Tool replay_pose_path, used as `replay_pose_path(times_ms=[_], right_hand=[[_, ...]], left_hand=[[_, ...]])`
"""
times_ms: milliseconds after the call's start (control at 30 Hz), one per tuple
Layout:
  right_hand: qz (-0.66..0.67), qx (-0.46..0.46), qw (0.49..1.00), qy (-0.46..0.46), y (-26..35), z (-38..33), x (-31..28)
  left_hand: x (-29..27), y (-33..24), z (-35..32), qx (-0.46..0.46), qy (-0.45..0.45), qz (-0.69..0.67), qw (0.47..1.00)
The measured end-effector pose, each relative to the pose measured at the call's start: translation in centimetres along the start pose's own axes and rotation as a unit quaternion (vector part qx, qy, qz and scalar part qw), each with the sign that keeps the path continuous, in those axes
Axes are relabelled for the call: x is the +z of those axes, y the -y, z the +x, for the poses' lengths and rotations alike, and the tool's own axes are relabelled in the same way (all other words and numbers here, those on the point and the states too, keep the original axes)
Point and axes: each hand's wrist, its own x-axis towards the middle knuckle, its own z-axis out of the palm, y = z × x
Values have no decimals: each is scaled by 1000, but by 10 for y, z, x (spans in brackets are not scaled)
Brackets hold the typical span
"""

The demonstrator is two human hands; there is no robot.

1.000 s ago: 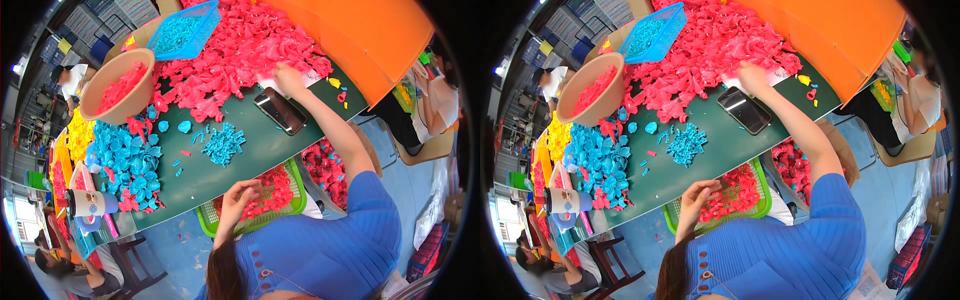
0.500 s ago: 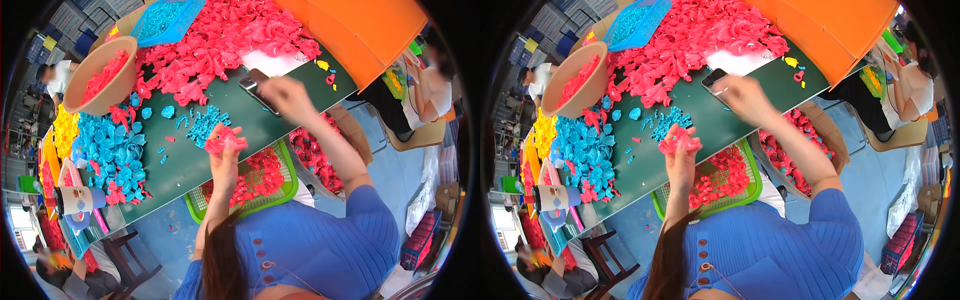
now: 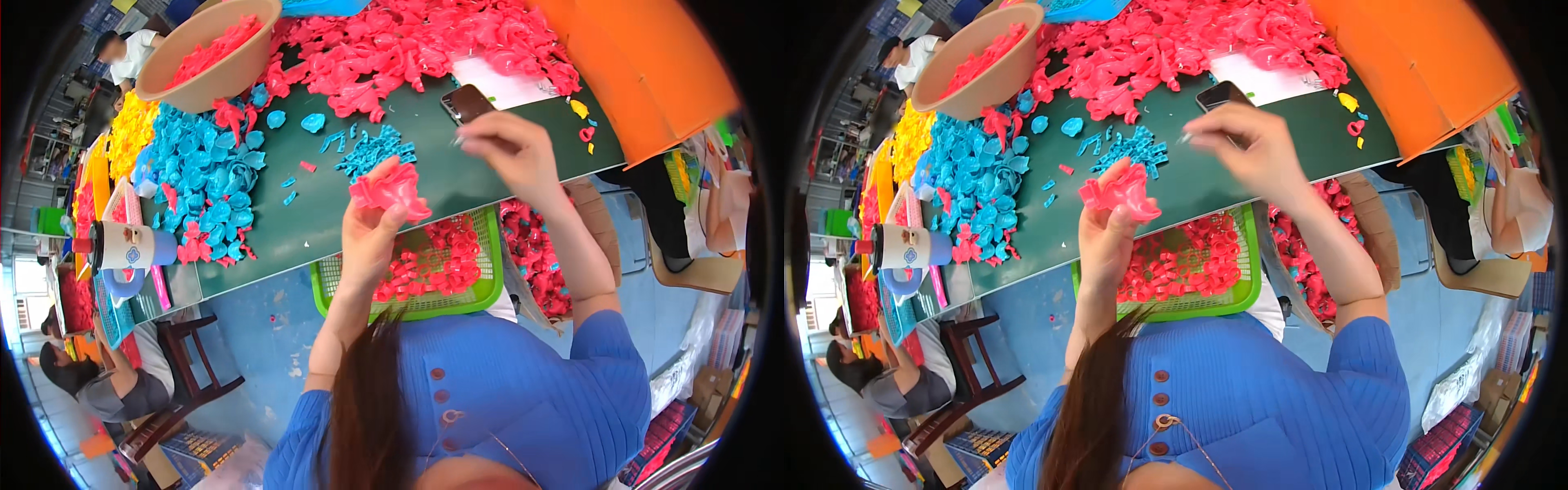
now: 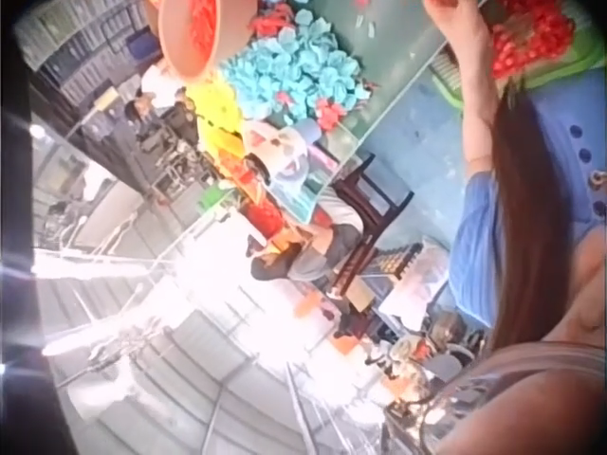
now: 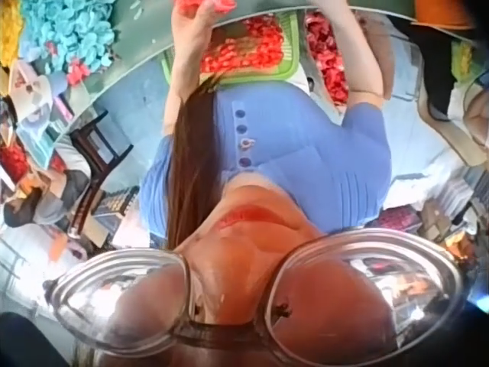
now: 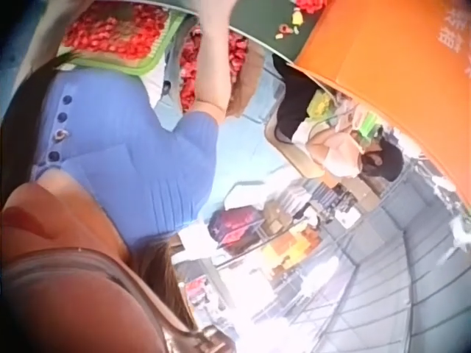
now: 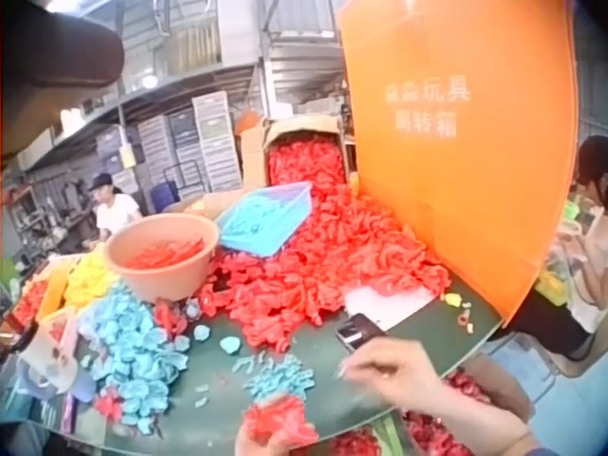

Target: Assembling small plastic toy components at a workbench.

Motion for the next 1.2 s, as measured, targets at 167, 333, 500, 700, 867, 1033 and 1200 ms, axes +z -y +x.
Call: replay_pose_path(times_ms=[167, 333, 500, 700, 867, 1033, 1200], right_hand=[[25, -74, 995, 55, 15, -1, 24], [-29, -94, 991, 86, 15, 1, 40], [-39, -132, 986, 97, 20, 4, 49], [-213, -305, 923, 99, 15, -2, 60], [-44, -196, 969, 142, -8, -4, 67], [-105, -226, 959, 132, -34, -8, 72], [-209, -64, 972, 91, -88, 32, 59]], left_hand=[[6, 0, -2, 36, -7, -5, 999], [-2, -3, -8, 21, -35, -18, 999], [-10, -11, -16, 26, -27, -22, 999], [-21, -9, -18, 21, -41, 14, 999], [-41, -2, -25, -133, -6, -219, 967], [-48, 1, -33, -124, -45, -152, 980], [-56, 0, -30, -49, -116, -55, 991]])
